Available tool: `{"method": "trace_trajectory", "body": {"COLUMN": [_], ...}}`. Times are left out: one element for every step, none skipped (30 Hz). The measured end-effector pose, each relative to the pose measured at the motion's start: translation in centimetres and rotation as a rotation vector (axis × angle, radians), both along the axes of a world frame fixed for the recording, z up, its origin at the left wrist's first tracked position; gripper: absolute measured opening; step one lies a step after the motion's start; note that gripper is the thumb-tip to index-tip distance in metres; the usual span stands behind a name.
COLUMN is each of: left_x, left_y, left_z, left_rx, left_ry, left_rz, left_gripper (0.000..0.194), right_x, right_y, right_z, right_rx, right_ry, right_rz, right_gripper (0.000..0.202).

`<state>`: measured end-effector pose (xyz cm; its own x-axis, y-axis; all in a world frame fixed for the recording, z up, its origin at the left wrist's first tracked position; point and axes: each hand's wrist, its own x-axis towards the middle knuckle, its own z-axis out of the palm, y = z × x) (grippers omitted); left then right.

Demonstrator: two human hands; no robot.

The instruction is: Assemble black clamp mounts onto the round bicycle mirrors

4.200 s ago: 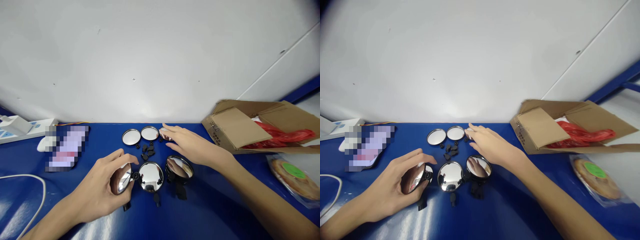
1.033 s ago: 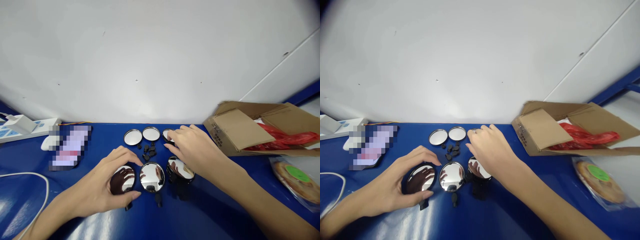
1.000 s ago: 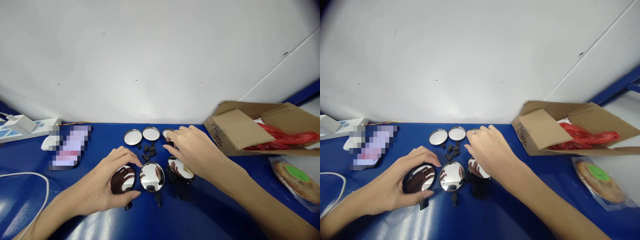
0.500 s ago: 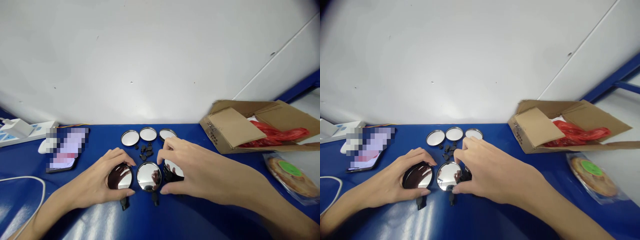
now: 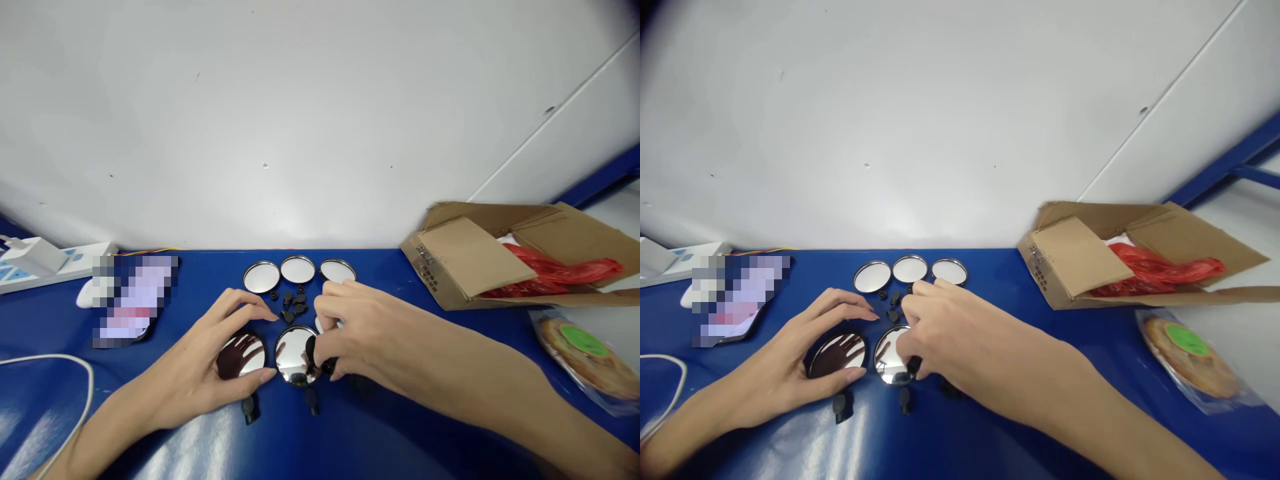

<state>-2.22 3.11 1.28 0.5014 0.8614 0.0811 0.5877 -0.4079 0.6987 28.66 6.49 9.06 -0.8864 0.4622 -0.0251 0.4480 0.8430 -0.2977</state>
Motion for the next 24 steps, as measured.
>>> {"method": "trace_trajectory", "body": {"left_x": [0.2, 0.3, 0.4, 0.5, 0.6, 0.7, 0.7, 0.7, 0.8, 0.8, 0.9, 1.0, 1.0, 1.1, 1.1, 1.0, 0.9, 0.8, 0.7, 0.6, 0.6, 0.5, 0.5, 0.5], "left_y": [-0.2, -0.4, -0.7, -0.9, -1.1, -1.3, -1.4, -1.4, -1.4, -1.3, -1.2, -1.1, -1.0, -0.9, -0.8, -0.8, -0.8, -0.7, -0.7, -0.8, -0.8, -0.8, -0.9, -1.0], "left_z": [-0.1, -0.1, -0.2, -0.3, -0.4, -0.4, -0.5, -0.6, -0.6, -0.7, -0.7, -0.7, -0.7, -0.7, -0.7, -0.6, -0.6, -0.6, -0.7, -0.7, -0.8, -0.8, -0.9, -1.0], "left_rx": [0.043, 0.080, 0.108, 0.126, 0.134, 0.132, 0.125, 0.119, 0.117, 0.122, 0.135, 0.156, 0.182, 0.211, 0.234, 0.253, 0.266, 0.271, 0.270, 0.270, 0.277, 0.294, 0.318, 0.347], "left_ry": [-0.020, -0.037, -0.050, -0.061, -0.072, -0.084, -0.100, -0.118, -0.135, -0.151, -0.161, -0.168, -0.173, -0.174, -0.173, -0.173, -0.176, -0.181, -0.184, -0.188, -0.189, -0.185, -0.177, -0.169], "left_rz": [0.003, 0.002, -0.002, -0.010, -0.024, -0.046, -0.082, -0.127, -0.176, -0.220, -0.250, -0.265, -0.262, -0.249, -0.234, -0.224, -0.224, -0.235, -0.247, -0.259, -0.261, -0.254, -0.240, -0.221], "left_gripper": [0.052, 0.056, 0.059, 0.059, 0.055, 0.048, 0.040, 0.035, 0.033, 0.033, 0.034, 0.032, 0.029, 0.025, 0.022, 0.019, 0.017, 0.016, 0.017, 0.019, 0.022, 0.024, 0.026, 0.026], "right_x": [-0.2, -0.5, -0.8, -1.3, -1.8, -2.3, -2.8, -3.3, -3.6, -3.9, -4.1, -4.2, -4.2, -4.3, -4.3, -4.3, -4.3, -4.3, -4.2, -4.1, -4.1, -4.0, -4.0, -4.0], "right_y": [-0.3, -0.7, -1.1, -1.4, -1.8, -2.0, -2.3, -2.5, -2.6, -2.6, -2.6, -2.6, -2.6, -2.6, -2.6, -2.6, -2.6, -2.6, -2.6, -2.5, -2.4, -2.3, -2.3, -2.2], "right_z": [0.2, 0.3, 0.4, 0.3, 0.2, -0.1, -0.4, -0.8, -1.2, -1.4, -1.7, -1.8, -1.8, -1.7, -1.5, -1.4, -1.2, -1.0, -1.0, -0.9, -1.0, -1.1, -1.3, -1.5], "right_rx": [0.032, 0.058, 0.081, 0.107, 0.133, 0.176, 0.217, 0.234, 0.279, 0.306, 0.321, 0.325, 0.309, 0.280, 0.249, 0.219, 0.199, 0.192, 0.203, 0.233, 0.270, 0.311, 0.354, 0.392], "right_ry": [0.025, 0.063, 0.105, 0.164, 0.210, 0.258, 0.304, 0.294, 0.308, 0.304, 0.307, 0.325, 0.350, 0.385, 0.417, 0.438, 0.453, 0.458, 0.457, 0.447, 0.428, 0.405, 0.388, 0.377], "right_rz": [0.023, 0.052, 0.080, 0.106, 0.122, 0.119, 0.120, 0.111, 0.142, 0.164, 0.173, 0.168, 0.143, 0.112, 0.091, 0.078, 0.073, 0.068, 0.058, 0.051, 0.054, 0.067, 0.085, 0.094], "right_gripper": [0.025, 0.025, 0.024, 0.021, 0.019, 0.023, 0.029, 0.031, 0.034, 0.035, 0.035, 0.034, 0.034, 0.033, 0.032, 0.032, 0.031, 0.031, 0.032, 0.033, 0.034, 0.034, 0.034, 0.033]}}
